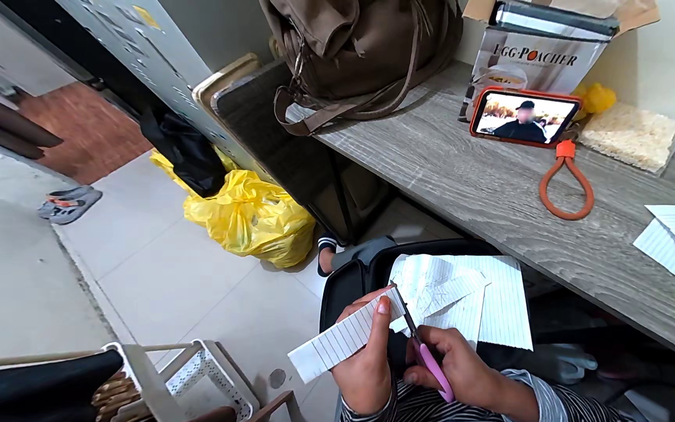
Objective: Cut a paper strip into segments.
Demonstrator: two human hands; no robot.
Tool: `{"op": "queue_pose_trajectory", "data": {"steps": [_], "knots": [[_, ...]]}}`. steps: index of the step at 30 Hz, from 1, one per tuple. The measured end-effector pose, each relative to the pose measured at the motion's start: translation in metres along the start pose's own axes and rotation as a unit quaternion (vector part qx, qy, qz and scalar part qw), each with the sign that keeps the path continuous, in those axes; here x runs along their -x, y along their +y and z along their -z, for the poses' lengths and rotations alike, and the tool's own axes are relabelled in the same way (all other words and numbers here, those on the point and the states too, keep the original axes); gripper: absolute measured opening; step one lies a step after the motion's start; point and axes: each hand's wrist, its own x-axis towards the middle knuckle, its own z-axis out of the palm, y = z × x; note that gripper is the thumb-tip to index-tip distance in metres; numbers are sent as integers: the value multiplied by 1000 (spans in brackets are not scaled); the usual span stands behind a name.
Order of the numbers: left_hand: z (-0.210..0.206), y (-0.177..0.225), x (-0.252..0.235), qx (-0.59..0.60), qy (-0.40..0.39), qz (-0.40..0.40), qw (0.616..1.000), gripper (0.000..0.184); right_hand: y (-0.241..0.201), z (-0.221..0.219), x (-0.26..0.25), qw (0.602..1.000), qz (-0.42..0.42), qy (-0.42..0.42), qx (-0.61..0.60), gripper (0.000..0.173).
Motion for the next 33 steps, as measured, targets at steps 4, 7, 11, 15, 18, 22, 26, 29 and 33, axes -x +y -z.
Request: {"op": "queue_pose_trajectory", "data": {"steps": [4,7,11,15,18,22,26,29,33], "knots": [[-1,0,1,-5,-3,4,1000,6,-2,1,0,999,-20,-26,13,38],[-1,1,0,-10,-1,3,1000,6,-3,1,-1,999,-21,-27,17,39],[-1,1,0,-7,1,6,1000,6,-2,1,-1,999,-14,-28,17,39],[-1,1,0,-11,0,7,1000,6,-2,1,-2,999,-9,-26,17,39],[-1,1,0,-13,-2,5,1000,6,-2,1,-2,999,-11,-26,18,39],[-1,1,0,-13,-3,3,1000,7,-3,1,-3,999,-9,-28,20,38],[-1,1,-1,-14,-5,3,1000,6,-4,1,-3,999,-11,-26,23,38],[-1,1,-1,-10,-4,4,1000,6,-4,1,-3,999,-9,-24,27,38],[-1,1,-1,-9,-7,4,1000,7,-3,0,-2,999,-2,-25,29,39]]}}
